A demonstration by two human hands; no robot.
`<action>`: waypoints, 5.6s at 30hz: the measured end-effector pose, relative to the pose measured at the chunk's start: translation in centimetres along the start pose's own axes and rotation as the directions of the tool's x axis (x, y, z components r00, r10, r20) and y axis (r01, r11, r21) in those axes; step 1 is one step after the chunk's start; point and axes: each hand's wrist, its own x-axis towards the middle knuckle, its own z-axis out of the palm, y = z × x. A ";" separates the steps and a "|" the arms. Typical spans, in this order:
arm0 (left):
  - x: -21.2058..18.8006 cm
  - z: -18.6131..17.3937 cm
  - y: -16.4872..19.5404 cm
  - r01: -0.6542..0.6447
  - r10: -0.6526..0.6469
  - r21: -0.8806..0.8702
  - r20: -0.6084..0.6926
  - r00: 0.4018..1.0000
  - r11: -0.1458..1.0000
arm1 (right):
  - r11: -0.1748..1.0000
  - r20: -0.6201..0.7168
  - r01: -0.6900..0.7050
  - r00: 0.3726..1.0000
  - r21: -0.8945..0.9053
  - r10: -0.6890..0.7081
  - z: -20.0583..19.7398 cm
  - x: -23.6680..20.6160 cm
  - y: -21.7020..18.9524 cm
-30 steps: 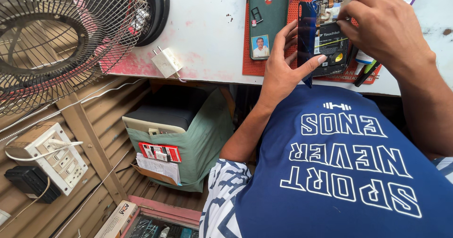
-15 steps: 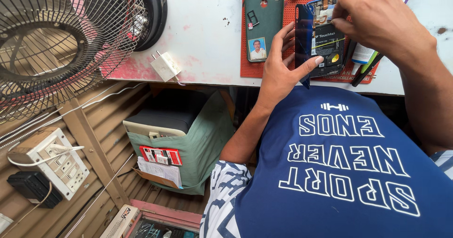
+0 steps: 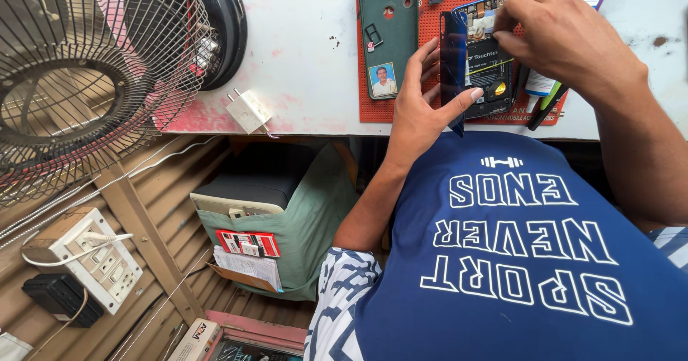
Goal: The person repairs a disassembled smartphone on a red anti-static mat. They pry at the phone's edge with a tool, unscrew internal screws with a screwdriver, lift the battery and back cover aside, and use tweezers to work on small internal components.
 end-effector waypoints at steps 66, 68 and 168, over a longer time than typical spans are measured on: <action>1.0 2.5 2.9 0.030 -0.030 0.026 0.000 1.000 0.999 | 0.821 -0.026 -0.255 0.950 0.511 0.311 0.4 1.4 1.4; 1.0 2.7 2.8 0.031 -0.031 0.004 -0.003 1.000 1.000 | 0.820 -0.061 -0.221 0.953 0.528 0.296 0.5 1.3 1.5; 2.9 0.4 -2.5 -0.374 0.578 0.833 0.082 0.812 0.407 | 0.829 -0.054 -0.322 0.920 0.458 0.388 -0.2 -3.4 -8.9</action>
